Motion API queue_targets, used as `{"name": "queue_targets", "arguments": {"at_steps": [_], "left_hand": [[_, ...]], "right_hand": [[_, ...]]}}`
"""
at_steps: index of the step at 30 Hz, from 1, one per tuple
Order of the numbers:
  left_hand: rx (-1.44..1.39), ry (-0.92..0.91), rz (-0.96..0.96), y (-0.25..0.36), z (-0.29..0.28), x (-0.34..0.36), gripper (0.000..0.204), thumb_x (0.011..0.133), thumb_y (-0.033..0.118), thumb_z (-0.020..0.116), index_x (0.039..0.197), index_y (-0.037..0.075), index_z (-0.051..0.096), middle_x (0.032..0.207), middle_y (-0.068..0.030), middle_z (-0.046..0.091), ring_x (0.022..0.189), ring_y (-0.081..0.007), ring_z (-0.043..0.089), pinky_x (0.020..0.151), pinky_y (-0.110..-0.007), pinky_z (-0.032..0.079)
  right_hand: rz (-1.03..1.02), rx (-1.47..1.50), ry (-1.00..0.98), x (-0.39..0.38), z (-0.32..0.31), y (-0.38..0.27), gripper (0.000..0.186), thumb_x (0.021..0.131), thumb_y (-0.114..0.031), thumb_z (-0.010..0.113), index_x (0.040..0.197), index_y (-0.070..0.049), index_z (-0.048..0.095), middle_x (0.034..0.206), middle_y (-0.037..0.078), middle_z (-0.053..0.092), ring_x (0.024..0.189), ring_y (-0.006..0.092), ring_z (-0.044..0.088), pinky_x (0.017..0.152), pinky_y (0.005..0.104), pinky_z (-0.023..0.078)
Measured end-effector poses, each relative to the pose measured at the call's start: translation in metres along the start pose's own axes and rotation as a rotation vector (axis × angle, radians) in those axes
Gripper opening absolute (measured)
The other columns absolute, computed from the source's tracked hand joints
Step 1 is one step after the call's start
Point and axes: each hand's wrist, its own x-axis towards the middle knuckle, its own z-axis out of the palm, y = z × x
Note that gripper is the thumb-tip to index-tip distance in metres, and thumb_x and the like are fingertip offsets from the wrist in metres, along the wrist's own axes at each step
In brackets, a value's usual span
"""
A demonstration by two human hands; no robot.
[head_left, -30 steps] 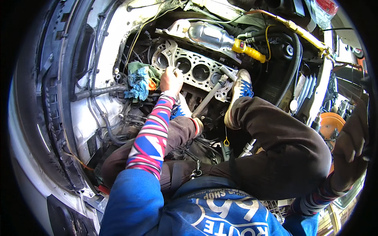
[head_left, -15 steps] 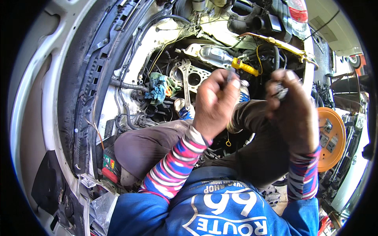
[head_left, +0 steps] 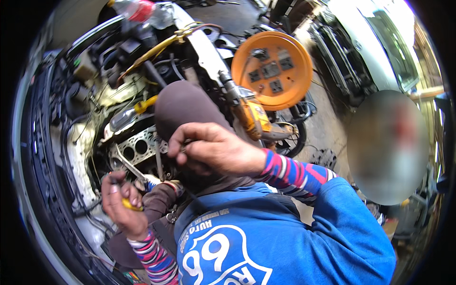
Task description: The person works on a car engine with the hood open, using a wrench to loosen bolts on the engine block and then applying a blowtorch to heat specific areas. The person handles engine components and tools while seated in the engine bay.
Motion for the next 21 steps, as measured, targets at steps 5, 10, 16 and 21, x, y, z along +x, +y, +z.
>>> {"name": "queue_targets", "arguments": {"at_steps": [5,10,16,21], "left_hand": [[-0.138,0.031,-0.105,-0.008,-0.023,0.002,0.026,0.103,0.026,0.044,0.112,0.005,0.056,0.074,0.0013,0.044,0.054,-0.0053,0.039,0.046,-0.019,0.034],[-0.191,0.053,-0.187,-0.012,-0.024,0.0,0.026,0.104,0.026,0.045,0.115,0.006,0.057,0.075,0.0008,0.045,0.054,-0.0056,0.04,0.045,-0.019,0.035],[-0.183,0.033,-0.198,-0.012,-0.028,-0.007,0.026,0.104,0.028,0.048,0.12,0.009,0.055,0.077,0.0023,0.046,0.054,-0.0052,0.04,0.045,-0.021,0.034],[-0.334,0.256,-0.361,-0.017,-0.049,-0.02,0.023,0.096,0.027,0.059,0.113,0.012,0.058,0.077,0.0002,0.053,0.051,-0.0062,0.044,0.041,-0.021,0.034]], "right_hand": [[-0.187,-0.052,0.425,-0.094,-0.07,-0.042,0.02,0.092,-0.018,0.061,0.106,-0.004,0.063,0.084,0.003,0.061,0.061,0.0089,0.056,0.053,0.0212,0.044],[-0.252,0.095,0.557,-0.176,-0.17,-0.039,0.025,0.097,-0.027,0.057,0.113,-0.007,0.059,0.091,0.001,0.057,0.071,0.0102,0.052,0.062,0.0255,0.045],[-0.283,-0.015,1.57,-0.349,-0.313,0.0,0.063,0.087,-0.052,0.068,0.137,-0.017,0.055,0.132,0.015,0.058,0.119,0.0311,0.055,0.096,0.0543,0.047],[0.115,-0.361,1.865,-0.377,-0.369,0.034,0.074,0.074,-0.046,0.083,0.126,0.001,0.059,0.128,0.014,0.061,0.106,0.0354,0.062,0.085,0.0521,0.052]]}}
